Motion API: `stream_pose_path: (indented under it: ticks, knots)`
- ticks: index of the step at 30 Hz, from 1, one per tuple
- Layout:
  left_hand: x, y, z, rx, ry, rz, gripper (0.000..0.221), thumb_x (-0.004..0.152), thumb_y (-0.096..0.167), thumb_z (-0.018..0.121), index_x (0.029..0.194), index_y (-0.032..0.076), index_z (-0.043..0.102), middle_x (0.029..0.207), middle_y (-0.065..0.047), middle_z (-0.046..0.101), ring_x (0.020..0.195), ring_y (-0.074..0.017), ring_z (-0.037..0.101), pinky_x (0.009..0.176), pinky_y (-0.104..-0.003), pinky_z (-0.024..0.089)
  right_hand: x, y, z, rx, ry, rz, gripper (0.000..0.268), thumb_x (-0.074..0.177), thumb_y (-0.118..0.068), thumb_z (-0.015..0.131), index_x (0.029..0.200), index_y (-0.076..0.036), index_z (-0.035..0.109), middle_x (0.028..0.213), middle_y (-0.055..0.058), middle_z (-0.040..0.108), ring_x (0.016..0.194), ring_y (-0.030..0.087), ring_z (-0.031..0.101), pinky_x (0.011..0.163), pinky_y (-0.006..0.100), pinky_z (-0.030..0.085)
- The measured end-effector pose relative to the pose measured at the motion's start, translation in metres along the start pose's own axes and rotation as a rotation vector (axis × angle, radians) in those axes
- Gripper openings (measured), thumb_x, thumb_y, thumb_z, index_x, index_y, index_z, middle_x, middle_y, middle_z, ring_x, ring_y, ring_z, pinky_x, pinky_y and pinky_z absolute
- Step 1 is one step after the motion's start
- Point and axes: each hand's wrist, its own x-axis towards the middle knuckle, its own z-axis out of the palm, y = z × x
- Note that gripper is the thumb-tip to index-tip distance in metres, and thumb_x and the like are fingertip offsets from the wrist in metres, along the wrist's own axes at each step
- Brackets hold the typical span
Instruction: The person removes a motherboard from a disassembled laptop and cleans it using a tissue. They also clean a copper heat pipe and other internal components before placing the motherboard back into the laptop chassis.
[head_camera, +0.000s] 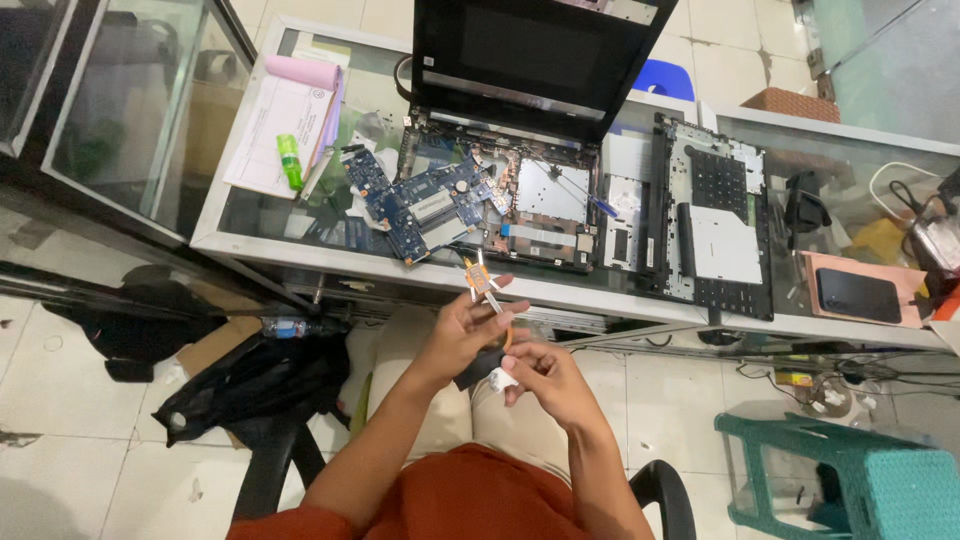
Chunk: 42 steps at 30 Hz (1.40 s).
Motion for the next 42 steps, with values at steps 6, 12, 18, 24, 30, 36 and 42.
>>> stream_pose_path:
  ticks: [6,12,18,24,30,36,42]
  knots:
    - [-0.014,-0.002,-0.004,0.186,0.027,0.0,0.048,0.09,0.013,0.064,0.137,0.008,0.052,0.097,-0.018,0.073,0.076,-0.022,0.073,0.062,-0.029,0.062,-0.033,-0.022,-0.009,-0.029,-0.109,-0.009,0.032,0.084,0.003,0.064,0.115,0.013,0.064,0.082,0.026,0.072,0.062,0.028,0.071,0.055,0.042,0.063]
    - [-0.04,0.024,0.019,0.172,-0.215,-0.139,0.036,0.097,0.012,0.052,0.131,0.001,0.052,0.098,-0.019,0.069,0.085,-0.0263,0.072,0.067,-0.038,0.063,-0.048,-0.051,-0.021,-0.035,0.174,-0.302,0.03,0.087,0.004,0.058,0.115,0.015,0.059,0.113,0.028,0.065,0.095,0.034,0.069,0.073,0.051,0.062]
    - [-0.049,0.031,0.045,0.319,-0.287,-0.201,0.022,0.097,0.011,0.052,0.111,-0.005,0.057,0.098,-0.02,0.069,0.088,-0.0311,0.071,0.068,-0.042,0.064,-0.041,-0.068,-0.003,-0.291,0.314,-0.824,0.023,0.088,-0.002,0.062,0.107,0.012,0.061,0.105,0.023,0.056,0.098,0.03,0.058,0.085,0.04,0.051]
    - [-0.049,0.024,0.047,0.664,-0.244,0.109,0.018,0.092,0.014,0.062,0.105,0.003,0.067,0.088,-0.012,0.075,0.084,-0.0276,0.073,0.066,-0.039,0.061,-0.03,-0.055,0.01,-0.207,0.364,-0.872,0.02,0.087,-0.001,0.065,0.097,0.014,0.057,0.094,0.027,0.062,0.092,0.033,0.061,0.079,0.041,0.051]
    - [-0.05,0.025,0.053,0.523,-0.243,0.083,0.02,0.093,0.01,0.06,0.104,-0.005,0.064,0.088,-0.025,0.071,0.078,-0.0406,0.071,0.06,-0.042,0.062,-0.023,-0.038,0.002,-0.143,0.423,-0.83,0.022,0.085,-0.004,0.069,0.096,0.008,0.053,0.091,0.025,0.065,0.075,0.022,0.06,0.06,0.031,0.05]
    - [-0.049,0.031,0.057,0.604,-0.235,0.197,0.037,0.093,0.011,0.059,0.125,-0.007,0.056,0.083,-0.023,0.07,0.067,-0.0395,0.071,0.055,-0.041,0.061,-0.026,-0.063,0.016,-0.337,0.444,-0.922,0.03,0.086,-0.002,0.068,0.11,0.014,0.059,0.093,0.024,0.067,0.079,0.023,0.062,0.059,0.031,0.053]
    - [-0.044,0.015,0.053,0.594,-0.143,0.279,0.053,0.093,0.005,0.055,0.141,-0.006,0.038,0.082,-0.02,0.072,0.061,-0.0294,0.072,0.056,-0.038,0.06,-0.017,-0.044,0.004,-0.174,0.469,-0.908,0.02,0.082,0.007,0.068,0.098,0.014,0.059,0.094,0.027,0.065,0.077,0.024,0.06,0.055,0.032,0.054]
